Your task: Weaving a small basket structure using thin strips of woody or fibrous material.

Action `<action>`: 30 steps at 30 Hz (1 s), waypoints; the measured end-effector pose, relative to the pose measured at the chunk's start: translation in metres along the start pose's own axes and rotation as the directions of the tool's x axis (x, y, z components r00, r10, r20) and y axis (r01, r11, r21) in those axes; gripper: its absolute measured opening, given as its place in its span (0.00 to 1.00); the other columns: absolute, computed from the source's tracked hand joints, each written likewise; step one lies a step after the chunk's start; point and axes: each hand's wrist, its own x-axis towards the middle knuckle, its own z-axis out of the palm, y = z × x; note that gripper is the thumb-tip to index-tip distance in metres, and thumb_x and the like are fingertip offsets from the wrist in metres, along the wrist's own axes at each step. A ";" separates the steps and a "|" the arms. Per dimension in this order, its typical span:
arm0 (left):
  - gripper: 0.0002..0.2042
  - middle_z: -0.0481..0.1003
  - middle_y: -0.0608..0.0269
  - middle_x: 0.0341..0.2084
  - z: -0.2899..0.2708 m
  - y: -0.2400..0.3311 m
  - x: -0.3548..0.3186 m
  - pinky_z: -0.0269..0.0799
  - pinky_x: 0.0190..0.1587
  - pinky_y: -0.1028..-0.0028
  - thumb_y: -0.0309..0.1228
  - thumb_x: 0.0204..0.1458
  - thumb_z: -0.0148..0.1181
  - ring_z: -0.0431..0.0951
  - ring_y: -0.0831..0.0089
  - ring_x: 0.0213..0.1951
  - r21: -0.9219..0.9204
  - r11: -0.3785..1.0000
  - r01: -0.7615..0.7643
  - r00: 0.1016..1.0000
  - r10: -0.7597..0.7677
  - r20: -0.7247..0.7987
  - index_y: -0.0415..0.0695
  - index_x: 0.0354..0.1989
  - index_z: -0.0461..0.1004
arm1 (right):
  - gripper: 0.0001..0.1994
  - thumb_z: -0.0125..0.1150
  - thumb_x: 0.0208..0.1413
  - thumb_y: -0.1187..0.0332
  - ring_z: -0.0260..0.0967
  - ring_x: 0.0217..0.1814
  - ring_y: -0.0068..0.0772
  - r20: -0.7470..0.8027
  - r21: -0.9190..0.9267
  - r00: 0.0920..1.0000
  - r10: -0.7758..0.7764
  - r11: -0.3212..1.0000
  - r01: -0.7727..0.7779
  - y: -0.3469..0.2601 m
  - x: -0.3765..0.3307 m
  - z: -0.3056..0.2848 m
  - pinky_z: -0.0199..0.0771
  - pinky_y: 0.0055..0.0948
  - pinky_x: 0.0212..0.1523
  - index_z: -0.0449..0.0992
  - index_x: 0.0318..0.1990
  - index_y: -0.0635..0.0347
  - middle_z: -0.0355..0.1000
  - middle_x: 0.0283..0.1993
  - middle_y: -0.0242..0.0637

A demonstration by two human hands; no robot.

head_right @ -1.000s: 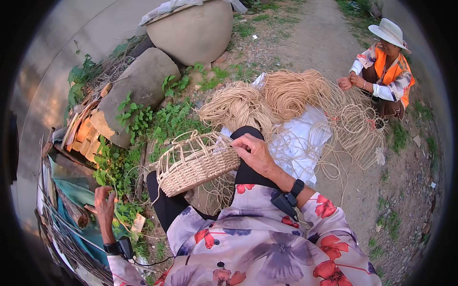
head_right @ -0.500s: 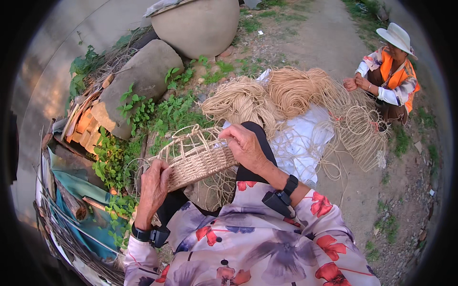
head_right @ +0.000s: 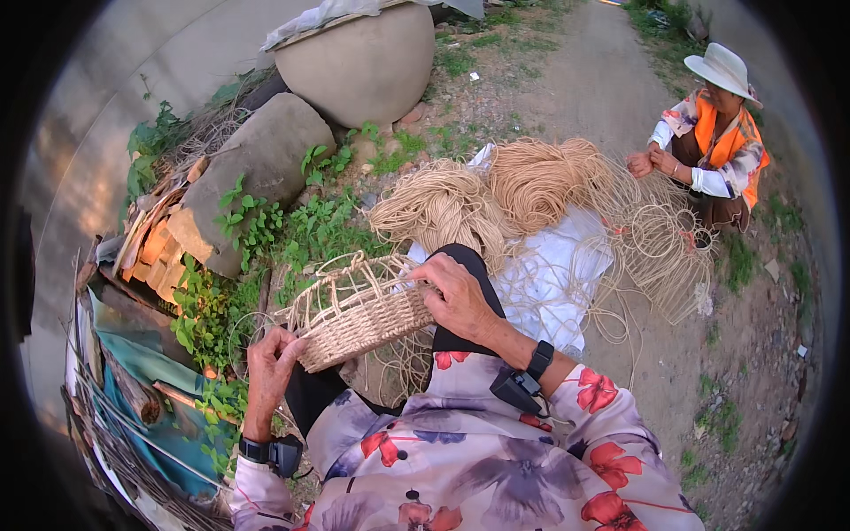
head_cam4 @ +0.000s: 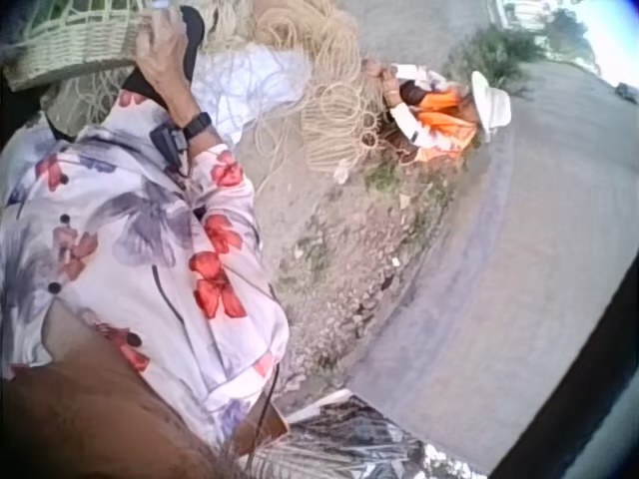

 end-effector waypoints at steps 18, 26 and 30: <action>0.06 0.74 0.56 0.35 -0.041 0.091 -0.007 0.80 0.38 0.74 0.17 0.53 0.60 0.80 0.72 0.35 -0.728 0.663 -0.175 0.972 0.233 -0.022 0.34 0.38 0.71 | 0.27 0.61 0.55 0.73 0.74 0.40 0.33 0.393 0.731 0.890 -0.232 0.666 -0.149 -0.143 0.043 0.009 0.72 0.28 0.44 0.61 0.62 0.60 0.73 0.41 0.40; 0.09 0.78 0.60 0.34 -0.012 0.040 0.025 0.73 0.31 0.75 0.20 0.52 0.60 0.80 0.73 0.29 -0.053 0.980 -0.190 0.982 0.191 -0.002 0.40 0.41 0.73 | 0.06 0.61 0.54 0.76 0.72 0.30 0.35 0.106 0.207 0.966 -0.237 0.955 0.212 -0.112 0.051 0.005 0.69 0.30 0.30 0.77 0.39 0.60 0.71 0.28 0.38; 0.09 0.78 0.51 0.32 0.003 0.027 0.036 0.73 0.36 0.61 0.22 0.49 0.58 0.79 0.51 0.35 0.044 0.946 -0.322 0.942 0.315 0.113 0.43 0.39 0.74 | 0.06 0.62 0.52 0.77 0.72 0.30 0.38 0.204 0.136 0.936 -0.288 0.955 0.264 -0.095 0.057 0.015 0.70 0.32 0.30 0.77 0.38 0.62 0.72 0.30 0.39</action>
